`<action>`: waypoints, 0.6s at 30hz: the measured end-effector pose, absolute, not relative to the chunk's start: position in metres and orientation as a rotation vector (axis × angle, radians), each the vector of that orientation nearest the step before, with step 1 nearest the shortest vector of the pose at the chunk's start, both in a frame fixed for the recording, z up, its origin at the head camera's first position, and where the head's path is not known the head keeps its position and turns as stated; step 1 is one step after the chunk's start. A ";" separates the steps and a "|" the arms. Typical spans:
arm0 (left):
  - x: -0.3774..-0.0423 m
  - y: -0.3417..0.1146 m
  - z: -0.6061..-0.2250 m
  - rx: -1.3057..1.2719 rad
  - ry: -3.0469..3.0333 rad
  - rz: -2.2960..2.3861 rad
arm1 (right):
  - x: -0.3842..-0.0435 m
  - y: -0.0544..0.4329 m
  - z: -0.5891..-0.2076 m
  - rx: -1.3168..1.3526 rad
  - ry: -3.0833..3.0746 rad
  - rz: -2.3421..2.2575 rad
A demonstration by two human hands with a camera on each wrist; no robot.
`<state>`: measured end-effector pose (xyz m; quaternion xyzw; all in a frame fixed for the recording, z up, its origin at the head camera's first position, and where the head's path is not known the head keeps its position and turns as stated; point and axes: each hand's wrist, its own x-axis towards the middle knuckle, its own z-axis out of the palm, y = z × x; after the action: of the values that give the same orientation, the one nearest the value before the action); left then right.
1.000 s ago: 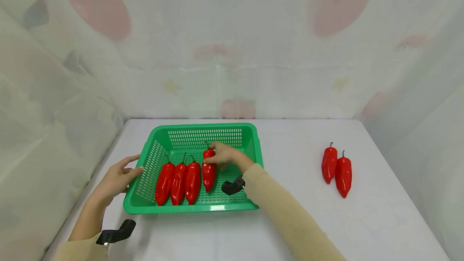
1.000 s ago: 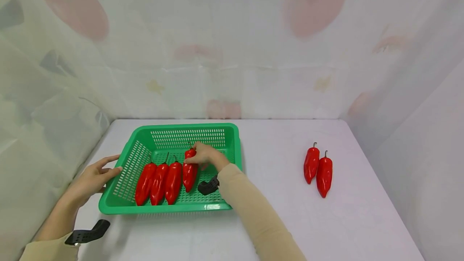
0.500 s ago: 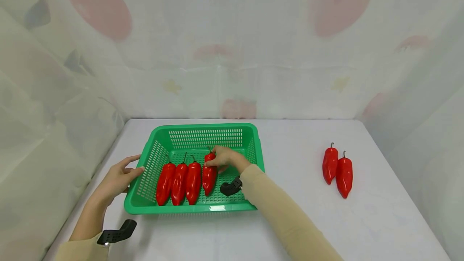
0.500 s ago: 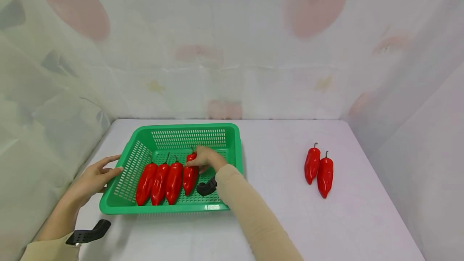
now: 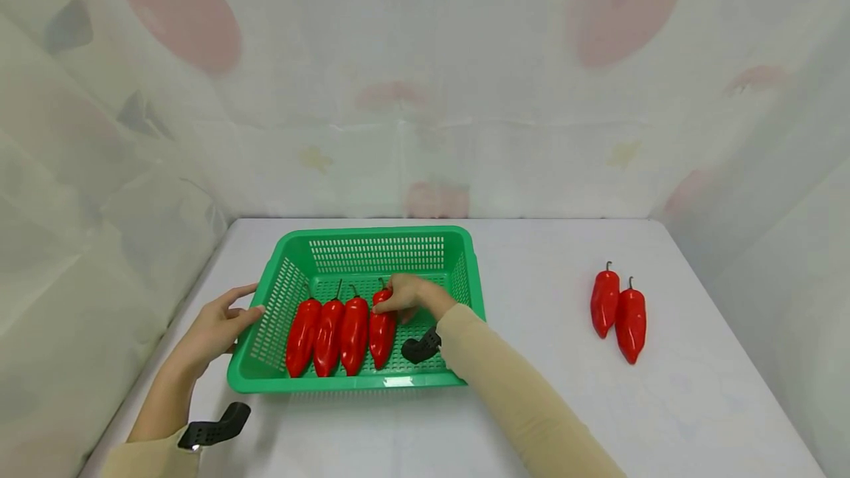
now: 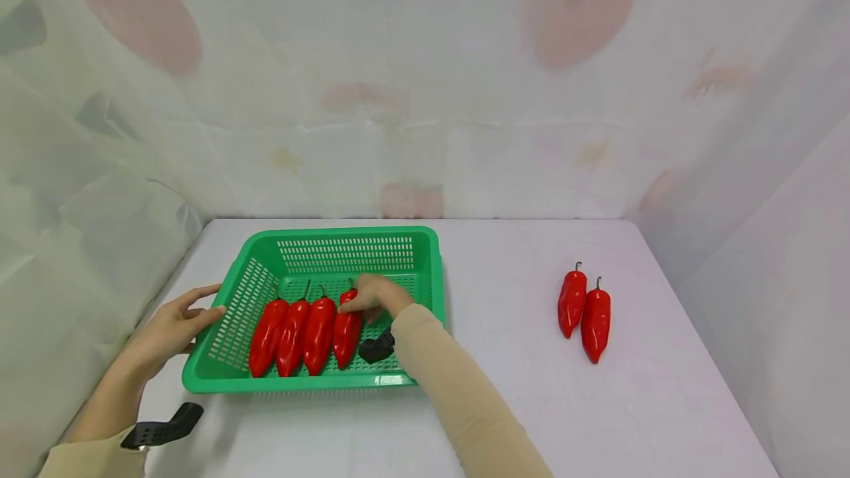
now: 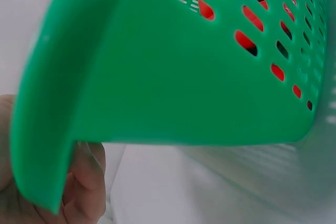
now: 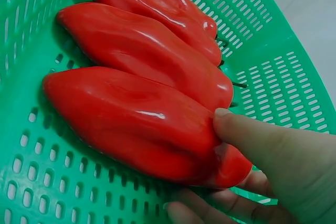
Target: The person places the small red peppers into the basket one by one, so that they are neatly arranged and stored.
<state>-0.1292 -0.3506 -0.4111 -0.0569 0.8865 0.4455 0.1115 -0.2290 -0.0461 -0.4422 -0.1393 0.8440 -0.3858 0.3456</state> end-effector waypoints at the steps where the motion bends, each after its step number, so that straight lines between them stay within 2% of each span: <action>1: -0.129 -0.351 -0.411 -0.166 2.603 1.309 | -0.229 -0.046 -0.443 -0.362 2.186 -1.001; 18: -0.129 -0.350 -0.410 -0.166 2.586 1.327 | -0.227 -0.049 -0.443 -0.360 2.113 -0.978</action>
<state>-0.1294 -0.3500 -0.4097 -0.0568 0.8824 0.4527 0.1147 -0.2266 -0.0494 -0.4429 -0.1412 0.8287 -0.3833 0.3827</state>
